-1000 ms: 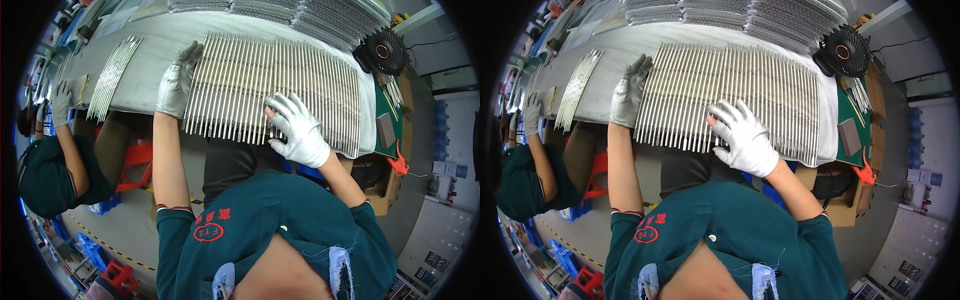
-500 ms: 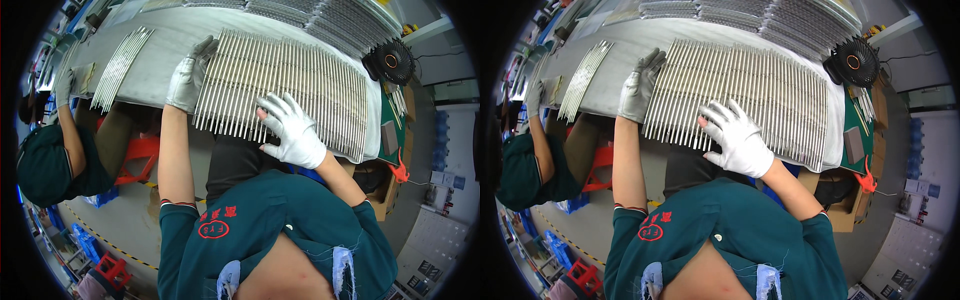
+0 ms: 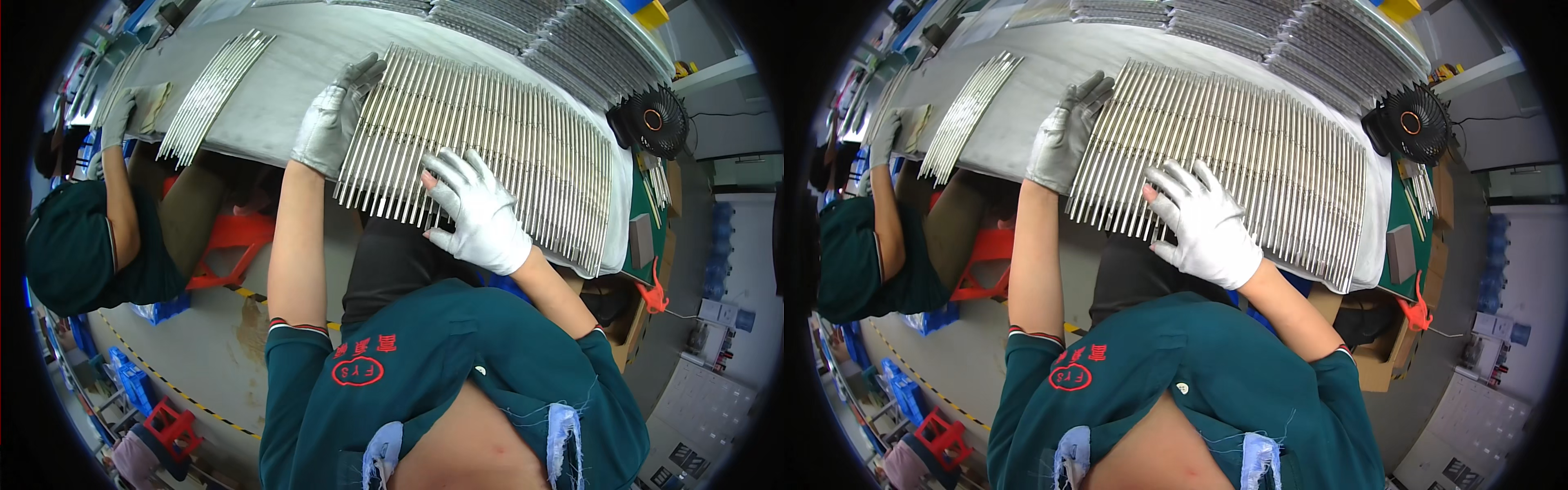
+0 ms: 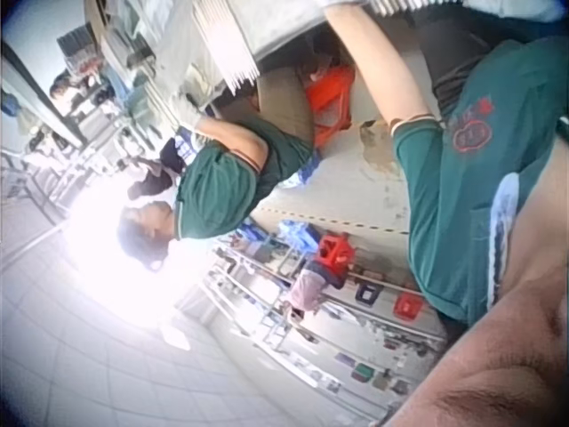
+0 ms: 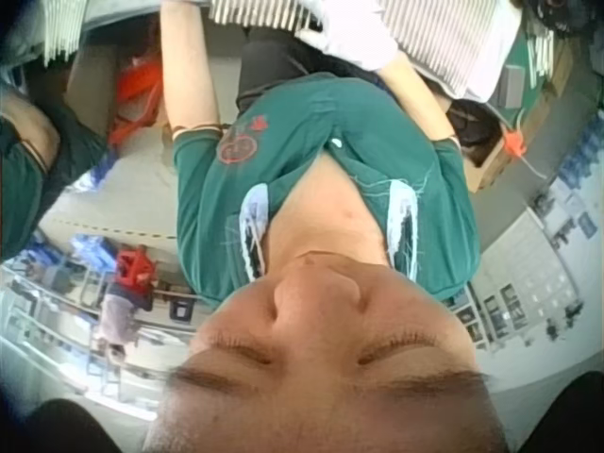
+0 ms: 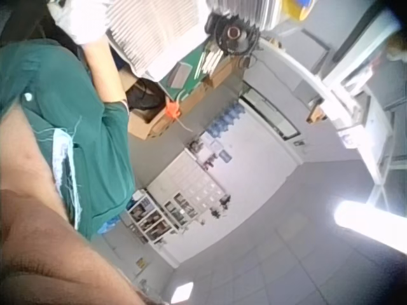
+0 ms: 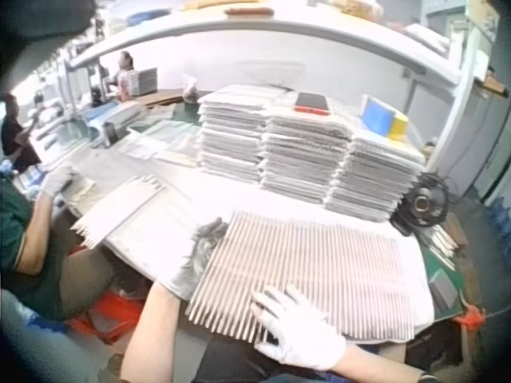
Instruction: The person gathers bundles of long, thin metal rods from a table, aligns them, and places them into clear plastic bags. The person repeats this process, handling the rods and bags with gloved hands in a factory setting.
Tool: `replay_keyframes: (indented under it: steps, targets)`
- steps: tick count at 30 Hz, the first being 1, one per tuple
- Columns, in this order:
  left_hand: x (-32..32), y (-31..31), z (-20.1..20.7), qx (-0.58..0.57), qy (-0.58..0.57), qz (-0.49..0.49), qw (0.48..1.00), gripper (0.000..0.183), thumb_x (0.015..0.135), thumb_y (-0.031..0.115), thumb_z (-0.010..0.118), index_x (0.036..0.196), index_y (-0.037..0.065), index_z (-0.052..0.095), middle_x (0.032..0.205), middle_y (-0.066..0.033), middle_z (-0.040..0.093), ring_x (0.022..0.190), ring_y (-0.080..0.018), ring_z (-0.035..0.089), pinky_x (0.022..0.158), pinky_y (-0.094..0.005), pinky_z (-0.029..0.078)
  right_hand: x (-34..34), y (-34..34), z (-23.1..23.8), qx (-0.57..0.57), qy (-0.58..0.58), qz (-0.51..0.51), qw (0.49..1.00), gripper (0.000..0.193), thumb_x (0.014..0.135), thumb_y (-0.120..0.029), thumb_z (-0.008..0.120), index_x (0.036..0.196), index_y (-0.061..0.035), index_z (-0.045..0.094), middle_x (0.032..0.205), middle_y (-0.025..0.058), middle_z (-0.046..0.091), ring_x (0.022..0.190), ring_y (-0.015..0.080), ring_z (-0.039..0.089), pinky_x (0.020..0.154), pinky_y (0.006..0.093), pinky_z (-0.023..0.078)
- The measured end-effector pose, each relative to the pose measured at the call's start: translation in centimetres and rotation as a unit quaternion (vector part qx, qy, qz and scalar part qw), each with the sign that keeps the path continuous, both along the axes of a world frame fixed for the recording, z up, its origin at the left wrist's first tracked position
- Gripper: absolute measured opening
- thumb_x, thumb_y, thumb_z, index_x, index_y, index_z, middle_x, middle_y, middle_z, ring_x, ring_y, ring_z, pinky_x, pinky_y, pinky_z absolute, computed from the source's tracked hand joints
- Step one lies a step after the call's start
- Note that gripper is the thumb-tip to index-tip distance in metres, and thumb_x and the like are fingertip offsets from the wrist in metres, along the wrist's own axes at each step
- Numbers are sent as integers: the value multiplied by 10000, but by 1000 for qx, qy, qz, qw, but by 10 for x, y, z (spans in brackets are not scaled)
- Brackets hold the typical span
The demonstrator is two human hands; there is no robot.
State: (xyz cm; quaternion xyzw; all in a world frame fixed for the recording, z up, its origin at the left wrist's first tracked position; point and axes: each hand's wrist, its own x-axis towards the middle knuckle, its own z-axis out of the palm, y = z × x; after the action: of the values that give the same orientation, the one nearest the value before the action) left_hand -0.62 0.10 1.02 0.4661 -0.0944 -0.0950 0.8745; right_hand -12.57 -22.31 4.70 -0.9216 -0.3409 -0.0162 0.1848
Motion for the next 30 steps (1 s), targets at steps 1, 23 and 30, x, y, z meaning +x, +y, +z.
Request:
replay_keyframes:
  steps: [1,23,30]
  targets:
    - [1,1,-2,-7,-10,-7,1000,641,1010,449,441,1445,-17,371,1454,-181,421,1343,-264,390,1138,-383,316,1,2,-1,-5,-5,-5,1000,702,737,-308,759,1330,-24,512,1454,143,431,1360,337,384,1147,529,252]
    - [5,6,-16,-24,-72,-25,997,892,863,568,611,1456,-34,327,1446,-168,416,1338,-268,384,1159,-383,285,8,19,-9,29,-5,5,1000,751,723,-226,767,1363,-19,433,1434,175,435,1336,351,407,1136,515,284]
    - [6,8,-18,-12,-84,-30,996,827,900,545,578,1463,-11,335,1462,-155,406,1352,-265,372,1160,-398,285,9,23,-17,66,-24,-12,997,731,720,-105,728,1375,-7,420,1404,182,457,1300,360,439,1113,485,324]
